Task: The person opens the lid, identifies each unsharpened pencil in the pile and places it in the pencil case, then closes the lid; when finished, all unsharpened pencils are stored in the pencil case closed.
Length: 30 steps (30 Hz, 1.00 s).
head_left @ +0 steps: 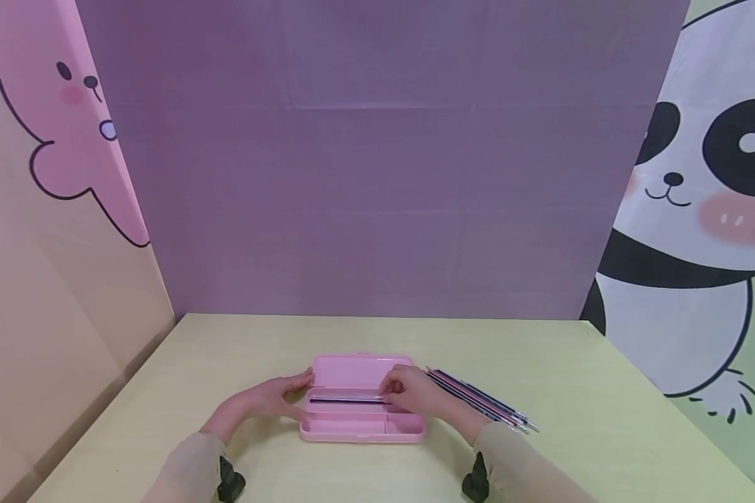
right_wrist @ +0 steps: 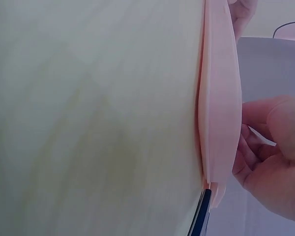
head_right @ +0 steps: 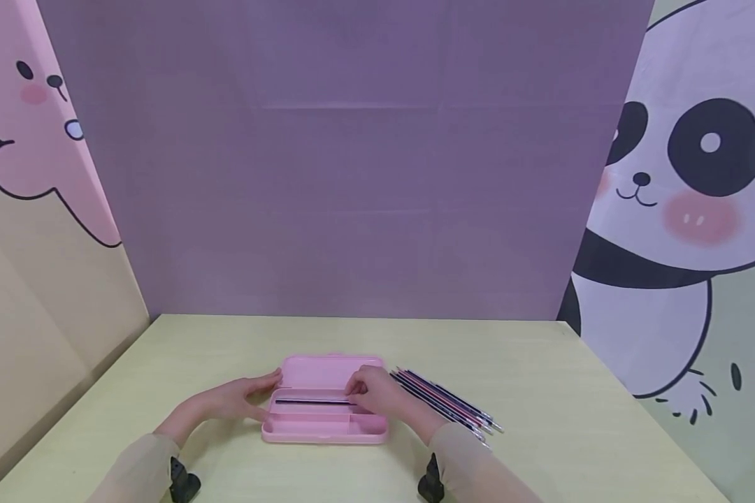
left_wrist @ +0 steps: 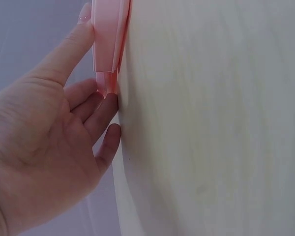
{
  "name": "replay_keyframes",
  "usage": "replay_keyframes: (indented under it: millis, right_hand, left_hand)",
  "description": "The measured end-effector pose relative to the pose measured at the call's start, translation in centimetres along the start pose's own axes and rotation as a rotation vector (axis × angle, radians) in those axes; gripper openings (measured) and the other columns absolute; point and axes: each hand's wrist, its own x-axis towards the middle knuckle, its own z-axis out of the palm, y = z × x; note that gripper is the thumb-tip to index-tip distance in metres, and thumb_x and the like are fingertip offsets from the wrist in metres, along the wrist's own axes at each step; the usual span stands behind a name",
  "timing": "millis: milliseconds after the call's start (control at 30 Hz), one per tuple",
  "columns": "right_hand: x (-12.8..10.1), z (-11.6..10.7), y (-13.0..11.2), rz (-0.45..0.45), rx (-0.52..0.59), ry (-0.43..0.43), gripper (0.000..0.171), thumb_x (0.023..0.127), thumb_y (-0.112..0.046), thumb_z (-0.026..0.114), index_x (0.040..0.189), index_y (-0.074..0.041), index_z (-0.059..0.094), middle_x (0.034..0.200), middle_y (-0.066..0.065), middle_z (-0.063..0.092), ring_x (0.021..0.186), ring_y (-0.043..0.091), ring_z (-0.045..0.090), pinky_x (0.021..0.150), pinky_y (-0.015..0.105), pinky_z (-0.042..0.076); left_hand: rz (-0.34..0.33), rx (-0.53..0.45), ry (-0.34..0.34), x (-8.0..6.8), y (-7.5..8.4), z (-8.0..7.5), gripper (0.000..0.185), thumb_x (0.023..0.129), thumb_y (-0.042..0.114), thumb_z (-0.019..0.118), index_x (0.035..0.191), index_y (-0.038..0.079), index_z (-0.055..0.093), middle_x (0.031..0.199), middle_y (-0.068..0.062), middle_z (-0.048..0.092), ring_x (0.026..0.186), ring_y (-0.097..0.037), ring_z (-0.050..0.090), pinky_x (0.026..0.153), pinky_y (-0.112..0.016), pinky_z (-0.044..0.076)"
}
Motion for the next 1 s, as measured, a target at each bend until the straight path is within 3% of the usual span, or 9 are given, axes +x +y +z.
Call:
replay_keyframes:
  millis: [500,800,1000]
  right_hand:
    - [0.1,-0.4,0.3,-0.002,0.052,0.006,0.011,0.079,-0.003,0.072,0.089,-0.002,0.068,0.08,0.005,0.062,0.07,0.004,0.054,0.064,0.017,0.05]
    - [-0.5,-1.4,0.3,0.124,0.079,0.004,0.013,0.084,-0.008,0.068,0.098,-0.006,0.067,0.087,-0.001,0.063,0.078,0.011,0.056,0.069,0.02,0.051]
    - [-1.1,-2.8,0.3,0.118,0.098,0.018,0.02,0.085,-0.01,0.067,0.103,-0.002,0.066,0.09,0.003,0.065,0.081,0.013,0.057,0.07,0.018,0.051]
  left_hand:
    - [-0.026,0.004,0.024,-0.1,-0.1,0.1,0.091,0.076,0.037,0.076,0.148,0.008,0.028,0.154,-0.016,0.024,0.141,-0.04,0.019,0.114,-0.057,0.019]
    - [-0.029,0.0,0.02,0.0,-0.1,0.2,0.093,0.075,0.038,0.077,0.147,0.008,0.028,0.154,-0.017,0.022,0.141,-0.04,0.02,0.114,-0.056,0.019]
    - [-0.038,-0.003,0.02,0.2,-0.3,0.4,0.093,0.074,0.039,0.078,0.147,0.009,0.029,0.154,-0.016,0.023,0.141,-0.038,0.02,0.114,-0.055,0.019]
